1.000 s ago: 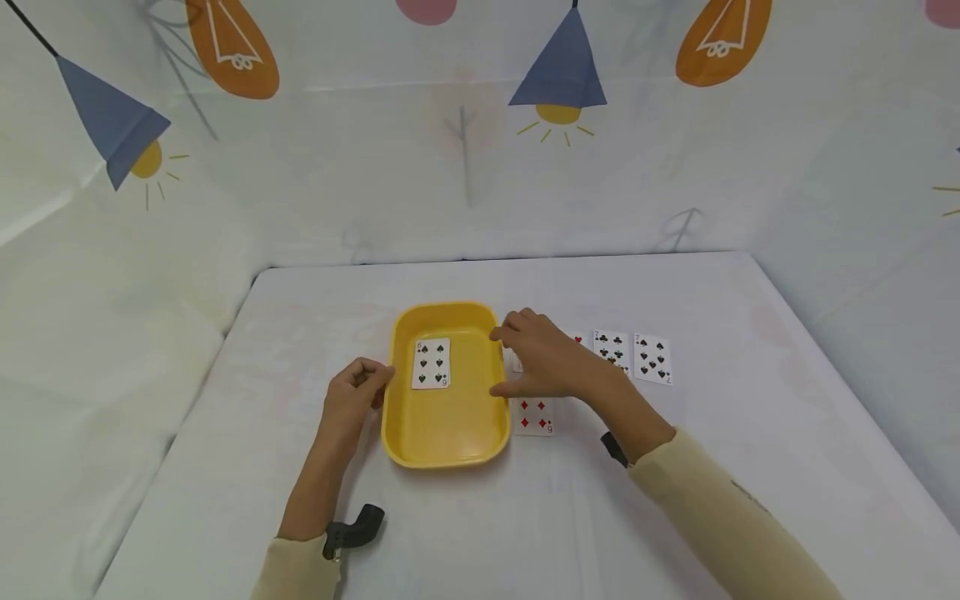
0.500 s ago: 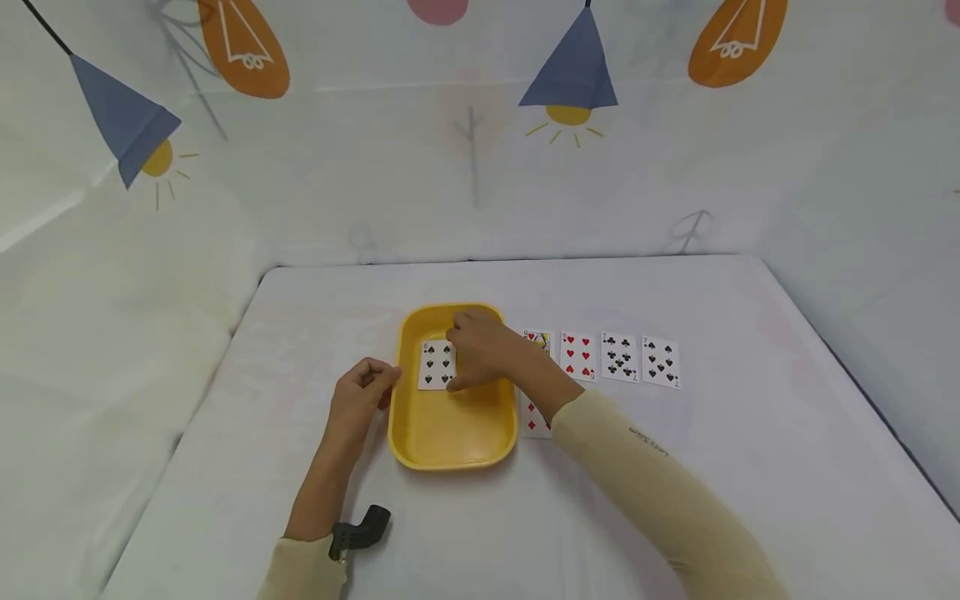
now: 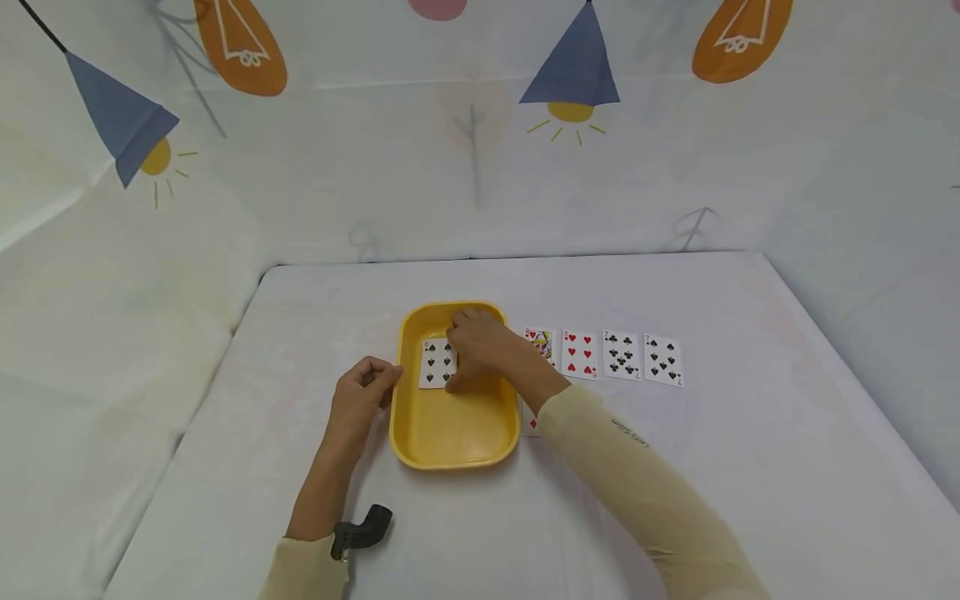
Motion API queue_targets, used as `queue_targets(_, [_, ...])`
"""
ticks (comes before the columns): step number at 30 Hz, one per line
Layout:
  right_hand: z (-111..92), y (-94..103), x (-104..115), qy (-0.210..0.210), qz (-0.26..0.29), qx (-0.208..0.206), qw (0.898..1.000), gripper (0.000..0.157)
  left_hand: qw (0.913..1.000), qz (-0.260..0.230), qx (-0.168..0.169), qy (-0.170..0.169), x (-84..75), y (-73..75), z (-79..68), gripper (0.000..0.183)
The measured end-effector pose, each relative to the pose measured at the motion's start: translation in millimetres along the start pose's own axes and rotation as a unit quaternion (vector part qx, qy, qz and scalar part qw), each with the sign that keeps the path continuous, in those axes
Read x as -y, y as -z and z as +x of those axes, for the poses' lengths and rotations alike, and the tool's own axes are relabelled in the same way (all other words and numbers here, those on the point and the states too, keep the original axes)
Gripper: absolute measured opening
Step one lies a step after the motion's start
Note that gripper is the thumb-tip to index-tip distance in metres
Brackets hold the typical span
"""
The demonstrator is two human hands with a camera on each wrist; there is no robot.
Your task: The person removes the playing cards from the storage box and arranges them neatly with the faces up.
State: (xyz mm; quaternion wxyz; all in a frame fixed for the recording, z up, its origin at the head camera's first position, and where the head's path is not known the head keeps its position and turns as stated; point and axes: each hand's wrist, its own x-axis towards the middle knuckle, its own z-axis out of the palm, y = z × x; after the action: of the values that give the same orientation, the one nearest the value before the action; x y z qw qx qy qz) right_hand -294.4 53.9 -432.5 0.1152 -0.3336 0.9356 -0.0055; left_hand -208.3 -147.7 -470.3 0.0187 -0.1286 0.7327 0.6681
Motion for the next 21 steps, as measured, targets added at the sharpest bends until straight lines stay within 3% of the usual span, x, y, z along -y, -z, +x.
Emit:
queue_targets(9, [-25,19.5,-9,0.004,0.018,-0.035,0.999,0.083,0.9999,0.011,-0.003,0.006,-1.0,-1.9,0.4,0.017])
queue_targets(15, [-64,34.1,-20,-0.006,0.049,-0.071,0.996,0.085,1.0000,0.005,0.001,0.006,1.1,-1.9,1.4,0.019])
queue_targets(21, [-110,30.4,-47,-0.008,0.055,-0.107,0.993,0.084,0.9998,0.014,-0.001,0.011,1.7,-2.5,3.4,0.019])
